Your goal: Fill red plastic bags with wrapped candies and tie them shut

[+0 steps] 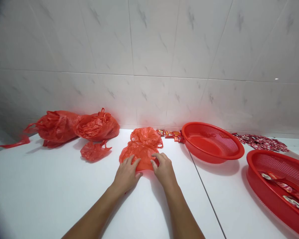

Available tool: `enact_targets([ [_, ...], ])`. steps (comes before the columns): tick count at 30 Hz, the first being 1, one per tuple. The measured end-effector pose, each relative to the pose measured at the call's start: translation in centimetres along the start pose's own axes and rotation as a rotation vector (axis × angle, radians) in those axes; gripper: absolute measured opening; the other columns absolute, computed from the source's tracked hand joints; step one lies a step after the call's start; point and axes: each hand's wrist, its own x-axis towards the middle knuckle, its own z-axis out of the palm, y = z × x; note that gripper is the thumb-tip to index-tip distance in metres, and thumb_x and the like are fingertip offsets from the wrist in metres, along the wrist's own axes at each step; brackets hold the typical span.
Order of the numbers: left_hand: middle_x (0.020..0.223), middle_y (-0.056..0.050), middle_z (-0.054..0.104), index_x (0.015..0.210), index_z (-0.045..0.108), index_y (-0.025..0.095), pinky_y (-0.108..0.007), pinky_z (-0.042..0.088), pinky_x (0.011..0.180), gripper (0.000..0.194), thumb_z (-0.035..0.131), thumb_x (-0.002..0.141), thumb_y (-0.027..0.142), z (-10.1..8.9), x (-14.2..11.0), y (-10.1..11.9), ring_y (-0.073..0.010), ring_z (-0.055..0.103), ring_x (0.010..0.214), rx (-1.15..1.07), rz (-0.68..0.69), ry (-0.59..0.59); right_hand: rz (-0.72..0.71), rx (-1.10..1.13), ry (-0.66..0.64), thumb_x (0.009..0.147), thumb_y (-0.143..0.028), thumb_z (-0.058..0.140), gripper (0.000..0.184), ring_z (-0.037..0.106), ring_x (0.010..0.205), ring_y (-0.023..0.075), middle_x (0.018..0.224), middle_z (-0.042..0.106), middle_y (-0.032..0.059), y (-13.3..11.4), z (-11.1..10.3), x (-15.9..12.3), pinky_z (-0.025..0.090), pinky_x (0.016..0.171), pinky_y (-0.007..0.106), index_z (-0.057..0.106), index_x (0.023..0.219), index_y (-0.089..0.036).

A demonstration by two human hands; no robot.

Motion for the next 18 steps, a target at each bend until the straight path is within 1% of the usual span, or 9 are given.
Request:
enact_targets([
  [2,0.138,-0.021,0.066,0.123,0.073,0.018,-0.056,0.052,0.102,0.039,0.064,0.085,0.011,-0.5,0.1,-0.3,-0.0418,0.063,0.124,-0.009,-0.031,0.010,0.054,-0.055,-0.060,0.082,-0.027,0.079,0.040,0.071,0.091,0.0236,0.103,0.071,0.0064,0.5,-0.2,-0.4,0.058,0.084,0.036,0.074,0.122,-0.026],
  [4,0.119,-0.016,0.074,0.108,0.077,0.021,-0.050,0.053,0.093,0.038,0.052,0.085,0.002,-1.1,0.4,-0.6,-0.0357,0.069,0.106,-0.041,-0.050,0.025,0.106,-0.139,-0.101,0.072,-0.026,0.089,0.057,0.071,0.089,0.0246,0.102,0.069,0.0055,1.0,-0.4,-0.6,0.057,0.080,0.035,0.074,0.127,-0.029],
  [6,0.103,-0.012,0.075,0.101,0.076,0.022,-0.045,0.053,0.086,0.043,0.045,0.085,-0.002,-1.7,0.7,-1.1,-0.0311,0.070,0.093,-0.072,-0.077,0.046,0.127,-0.193,-0.102,0.074,-0.029,0.088,0.050,0.070,0.085,0.0241,0.099,0.068,0.0051,1.3,-0.6,-0.7,0.055,0.076,0.034,0.077,0.123,-0.030],
  [9,0.098,-0.008,0.073,0.101,0.074,0.023,-0.037,0.053,0.079,0.043,0.045,0.082,-0.002,-2.4,0.9,-1.6,-0.0267,0.069,0.092,-0.122,-0.102,0.079,0.138,-0.175,-0.111,0.092,-0.042,0.074,0.021,0.069,0.077,0.0215,0.091,0.068,0.0046,1.3,-0.9,-0.4,0.051,0.073,0.032,0.082,0.106,-0.029],
  [10,0.098,-0.007,0.072,0.097,0.073,0.023,-0.035,0.052,0.076,0.040,0.047,0.081,-0.001,-2.5,0.9,-1.6,-0.0252,0.069,0.091,-0.142,-0.105,0.083,0.143,-0.168,-0.132,0.097,-0.046,0.067,0.023,0.067,0.074,0.0205,0.087,0.066,0.0042,1.3,-0.9,-0.3,0.049,0.071,0.031,0.082,0.096,-0.028],
  [11,0.097,-0.006,0.071,0.092,0.072,0.023,-0.033,0.052,0.074,0.034,0.050,0.081,0.001,-2.7,1.0,-1.6,-0.0238,0.069,0.089,-0.161,-0.106,0.083,0.147,-0.174,-0.155,0.101,-0.048,0.060,0.034,0.065,0.070,0.0193,0.081,0.064,0.0036,1.2,-1.0,-0.2,0.047,0.069,0.030,0.080,0.085,-0.027],
  [14,0.091,-0.003,0.069,0.081,0.068,0.022,-0.032,0.052,0.071,0.013,0.061,0.088,0.015,-3.0,1.0,-1.5,-0.0207,0.068,0.082,-0.229,-0.096,0.070,0.163,-0.275,-0.169,0.105,-0.047,0.052,0.053,0.058,0.061,0.0167,0.073,0.058,0.0032,1.3,-1.0,0.0,0.041,0.063,0.029,0.068,0.061,-0.023],
  [16,0.087,-0.002,0.069,0.078,0.068,0.023,-0.032,0.054,0.069,0.017,0.065,0.093,0.028,-3.2,1.2,-1.6,-0.0194,0.068,0.077,-0.320,-0.060,0.067,0.177,-0.355,-0.129,0.103,-0.043,0.054,0.050,0.058,0.062,0.0167,0.075,0.060,0.0045,1.7,-1.2,0.0,0.037,0.061,0.028,0.067,0.060,-0.022],
  [18,0.085,-0.002,0.068,0.078,0.069,0.023,-0.033,0.056,0.069,0.022,0.061,0.097,0.032,-3.5,1.2,-1.6,-0.0196,0.068,0.075,-0.395,-0.017,0.108,0.191,-0.383,-0.081,0.100,-0.038,0.059,0.039,0.059,0.064,0.0178,0.078,0.064,0.0059,2.1,-1.3,-0.1,0.035,0.059,0.028,0.073,0.066,-0.023],
])
